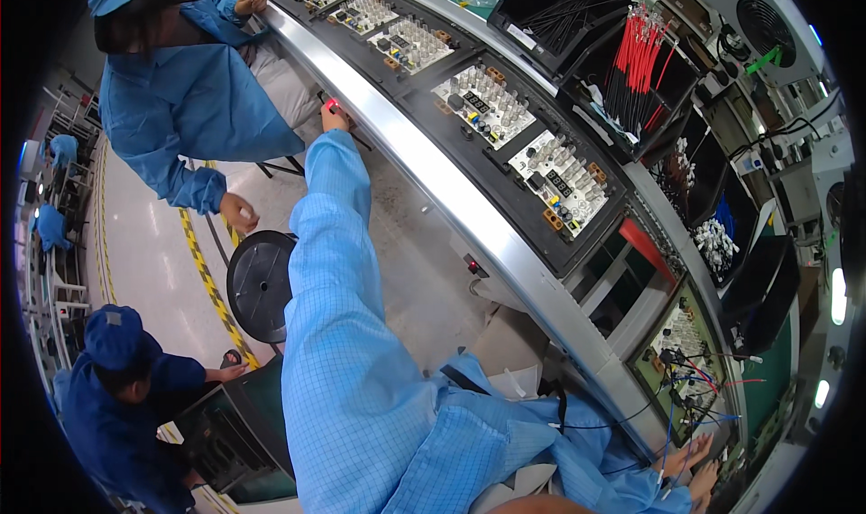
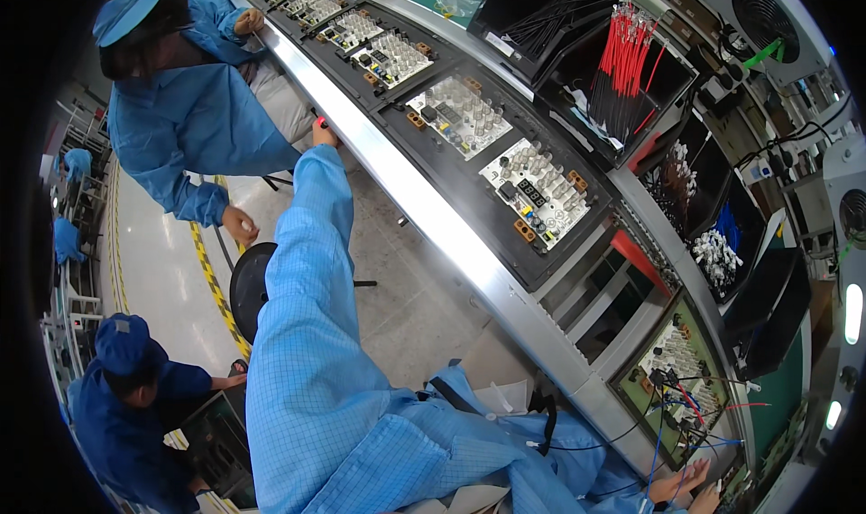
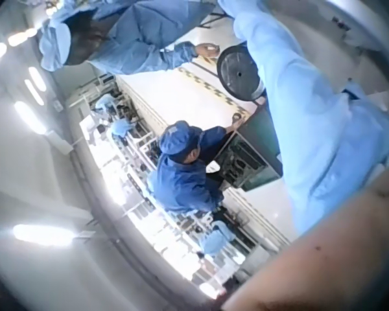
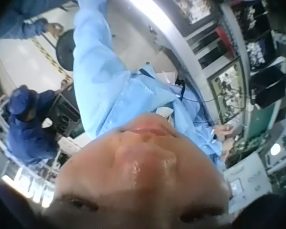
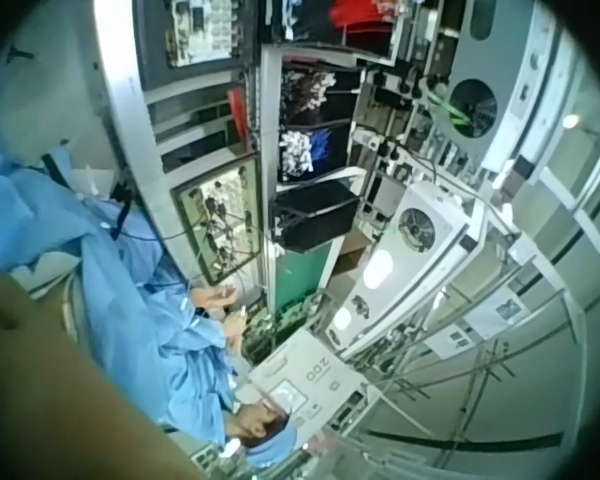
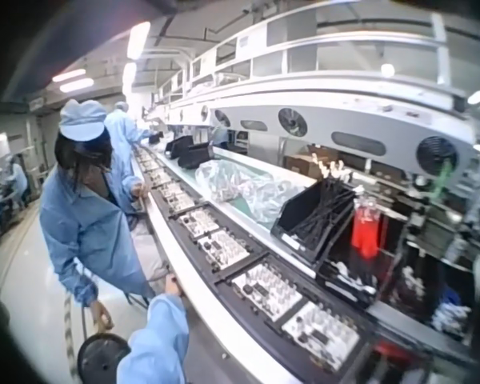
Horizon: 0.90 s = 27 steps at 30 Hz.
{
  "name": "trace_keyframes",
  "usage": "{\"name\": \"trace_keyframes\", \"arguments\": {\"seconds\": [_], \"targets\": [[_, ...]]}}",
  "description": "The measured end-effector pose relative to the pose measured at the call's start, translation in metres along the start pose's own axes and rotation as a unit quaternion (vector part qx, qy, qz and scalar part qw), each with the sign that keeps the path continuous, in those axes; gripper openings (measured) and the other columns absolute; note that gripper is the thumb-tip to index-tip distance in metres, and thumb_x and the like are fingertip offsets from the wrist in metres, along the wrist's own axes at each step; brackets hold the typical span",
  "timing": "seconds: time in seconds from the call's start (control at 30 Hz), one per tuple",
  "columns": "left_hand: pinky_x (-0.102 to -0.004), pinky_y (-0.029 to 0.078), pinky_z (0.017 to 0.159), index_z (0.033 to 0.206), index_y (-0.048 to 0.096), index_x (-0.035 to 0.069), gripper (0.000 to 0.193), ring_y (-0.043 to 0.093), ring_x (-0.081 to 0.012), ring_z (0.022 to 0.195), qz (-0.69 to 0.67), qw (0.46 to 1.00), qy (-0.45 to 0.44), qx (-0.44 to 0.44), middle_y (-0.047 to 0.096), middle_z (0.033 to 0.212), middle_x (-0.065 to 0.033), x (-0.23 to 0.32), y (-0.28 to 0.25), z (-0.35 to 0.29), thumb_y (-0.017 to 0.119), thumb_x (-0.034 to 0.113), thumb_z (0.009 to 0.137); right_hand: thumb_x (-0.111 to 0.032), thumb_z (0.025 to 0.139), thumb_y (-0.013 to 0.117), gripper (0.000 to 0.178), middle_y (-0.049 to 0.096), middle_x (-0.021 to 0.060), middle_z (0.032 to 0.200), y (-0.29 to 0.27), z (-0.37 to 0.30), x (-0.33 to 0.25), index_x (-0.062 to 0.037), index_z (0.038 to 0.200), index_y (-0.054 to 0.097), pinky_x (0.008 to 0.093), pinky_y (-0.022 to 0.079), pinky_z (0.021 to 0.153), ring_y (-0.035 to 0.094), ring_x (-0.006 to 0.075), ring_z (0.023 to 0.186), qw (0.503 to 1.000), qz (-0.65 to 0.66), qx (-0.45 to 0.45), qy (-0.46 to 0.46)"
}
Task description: Assembling electronic components on a circuit board and bundling wire harnesses.
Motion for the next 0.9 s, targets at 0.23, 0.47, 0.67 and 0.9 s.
{"name": "trace_keyframes", "arguments": {"seconds": [0.23,0.47,0.67,0.9], "targets": [[-0.0391,0.049,0.052,0.120,0.036,0.016,0.045,0.058,-0.0249,0.066,-0.051,0.994,-0.079,-0.049,0.056,0.083,-0.0145,-0.013,0.005,0.004,0.039,-0.006,0.080,-0.035,0.090,0.048,0.048,0.052,0.0175,0.115,-0.003,-0.001,0.001,0.0011,0.121,0.044,0.0366,0.043,0.081,0.054,0.0266,0.097,1.000,0.007,0.018,0.013],[-0.0375,0.049,0.057,0.127,0.030,0.018,0.057,0.057,-0.0261,0.071,-0.104,0.990,-0.080,-0.046,0.055,0.092,-0.0162,-0.009,0.009,-0.018,0.052,-0.002,0.079,-0.039,0.089,0.049,0.052,0.052,0.0184,0.116,-0.007,-0.007,0.012,0.0015,0.121,0.044,0.0378,0.044,0.080,0.055,0.0275,0.096,0.998,0.026,0.034,0.045],[-0.0403,0.040,0.094,0.136,0.023,0.016,0.063,0.049,-0.0306,0.113,-0.225,0.960,-0.150,-0.069,0.045,0.128,-0.0156,-0.053,-0.016,-0.189,0.057,0.013,0.083,-0.038,0.090,0.048,0.040,0.056,0.0153,0.095,-0.037,-0.019,0.000,-0.0011,0.106,0.051,0.0348,0.046,0.073,0.057,0.0270,0.084,0.991,0.032,0.127,0.022],[-0.0317,0.037,0.084,0.111,0.048,0.008,0.038,0.047,-0.0189,0.103,-0.133,0.892,-0.428,-0.064,0.051,0.111,-0.0022,-0.196,-0.076,-0.483,0.049,0.038,0.087,0.001,0.075,0.055,0.010,0.058,0.0119,0.085,-0.174,0.005,0.029,0.0002,0.085,0.055,0.0265,0.046,0.064,0.055,0.0191,0.071,0.917,0.102,0.385,-0.006]]}}
Point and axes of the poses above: each hand's wrist, its own z-axis towards the middle knuckle, its own y-axis out of the palm, x = y × z, the point moved 8 cm from there along z, towards the middle knuckle
